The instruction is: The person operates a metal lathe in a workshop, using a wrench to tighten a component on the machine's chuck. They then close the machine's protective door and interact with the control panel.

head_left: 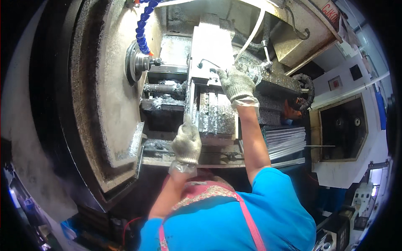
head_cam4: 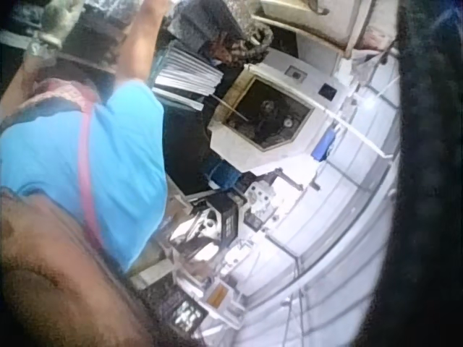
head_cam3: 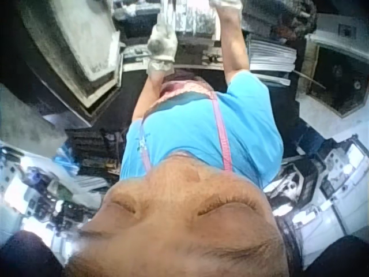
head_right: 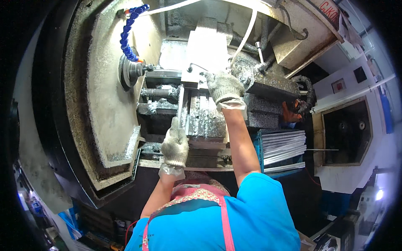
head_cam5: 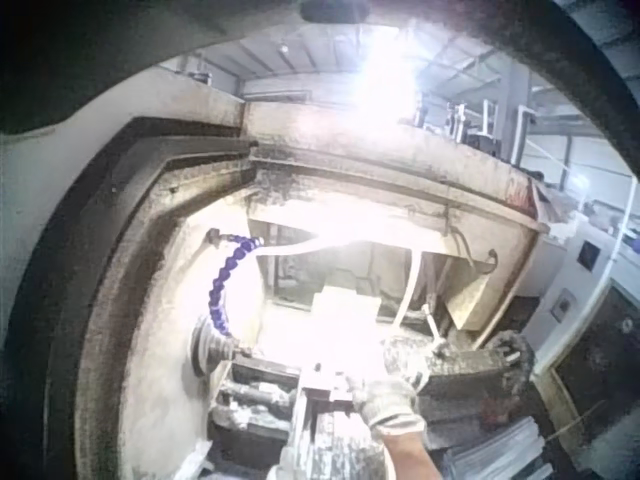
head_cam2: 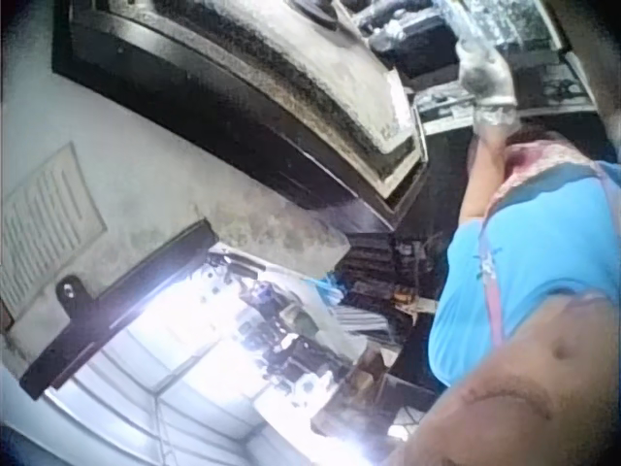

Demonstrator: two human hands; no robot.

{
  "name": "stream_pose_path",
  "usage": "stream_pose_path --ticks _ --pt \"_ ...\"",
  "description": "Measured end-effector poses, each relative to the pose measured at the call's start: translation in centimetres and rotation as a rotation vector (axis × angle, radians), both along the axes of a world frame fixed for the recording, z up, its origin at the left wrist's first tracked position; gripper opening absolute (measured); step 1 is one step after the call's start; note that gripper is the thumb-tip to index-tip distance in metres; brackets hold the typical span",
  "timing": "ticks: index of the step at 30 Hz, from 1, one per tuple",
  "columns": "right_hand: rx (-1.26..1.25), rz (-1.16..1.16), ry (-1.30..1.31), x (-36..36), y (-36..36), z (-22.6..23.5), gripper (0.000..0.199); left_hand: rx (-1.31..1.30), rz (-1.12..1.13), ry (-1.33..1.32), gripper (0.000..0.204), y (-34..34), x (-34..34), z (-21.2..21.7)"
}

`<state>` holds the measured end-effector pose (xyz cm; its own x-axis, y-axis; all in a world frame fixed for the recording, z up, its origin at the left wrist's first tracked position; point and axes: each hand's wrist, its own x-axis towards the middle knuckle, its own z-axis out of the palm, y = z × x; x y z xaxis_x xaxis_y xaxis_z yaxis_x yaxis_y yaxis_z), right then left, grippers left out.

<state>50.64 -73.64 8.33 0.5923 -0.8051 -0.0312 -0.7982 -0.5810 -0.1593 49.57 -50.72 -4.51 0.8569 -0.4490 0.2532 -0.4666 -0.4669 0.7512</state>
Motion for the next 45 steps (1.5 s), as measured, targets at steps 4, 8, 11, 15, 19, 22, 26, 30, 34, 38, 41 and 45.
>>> stream_pose_path --ticks 4,8,11,15,19,22,26,30,34,38,41,45 --pt "-0.050 0.076 -0.130 -0.7 -0.5 -1.2 0.050 0.033 -0.032 0.033 0.049 0.3 0.1 0.5" --pt "-0.070 0.138 -0.165 -1.3 -1.4 -1.9 0.052 0.109 -0.016 -0.013 0.054 0.1 0.0 0.6" --pt "-0.027 0.209 -0.145 -1.2 -1.9 -1.0 0.054 0.084 -0.017 -0.015 0.055 0.1 0.1 0.3" --pt "-0.019 0.340 -0.145 -0.2 -2.5 -0.5 0.053 0.096 -0.003 -0.008 0.054 0.1 0.3 0.7" --pt "-0.076 0.396 -0.251 0.1 -4.7 -2.3 0.041 0.070 -0.010 -0.010 0.053 0.0 0.2 0.7" --pt "-0.087 0.418 -0.344 -0.1 -4.6 -2.4 0.034 0.084 -0.011 0.004 0.053 0.2 0.1 1.1" --pt "0.026 0.385 -0.534 -0.9 -5.6 -2.8 0.024 0.080 0.000 -0.025 0.053 0.2 0.1 1.0" --pt "-0.042 0.649 -0.535 -1.2 -7.3 -3.0 0.018 0.028 -0.001 -0.027 0.052 0.2 0.0 1.1" --pt "-0.056 0.739 -0.488 -0.9 -7.0 -2.7 0.017 0.009 0.006 -0.024 0.052 0.1 0.1 1.3" --pt "-0.050 0.717 -0.572 -0.5 -7.3 -3.2 0.017 -0.009 -0.004 -0.034 0.053 0.0 0.1 1.1" --pt "0.003 0.705 -0.549 0.0 -7.5 -2.7 0.014 -0.024 -0.002 -0.034 0.054 0.0 0.1 1.1" --pt "-0.028 0.764 -0.579 0.5 -8.0 -2.9 0.014 -0.020 -0.008 -0.011 0.055 0.1 0.1 1.0"
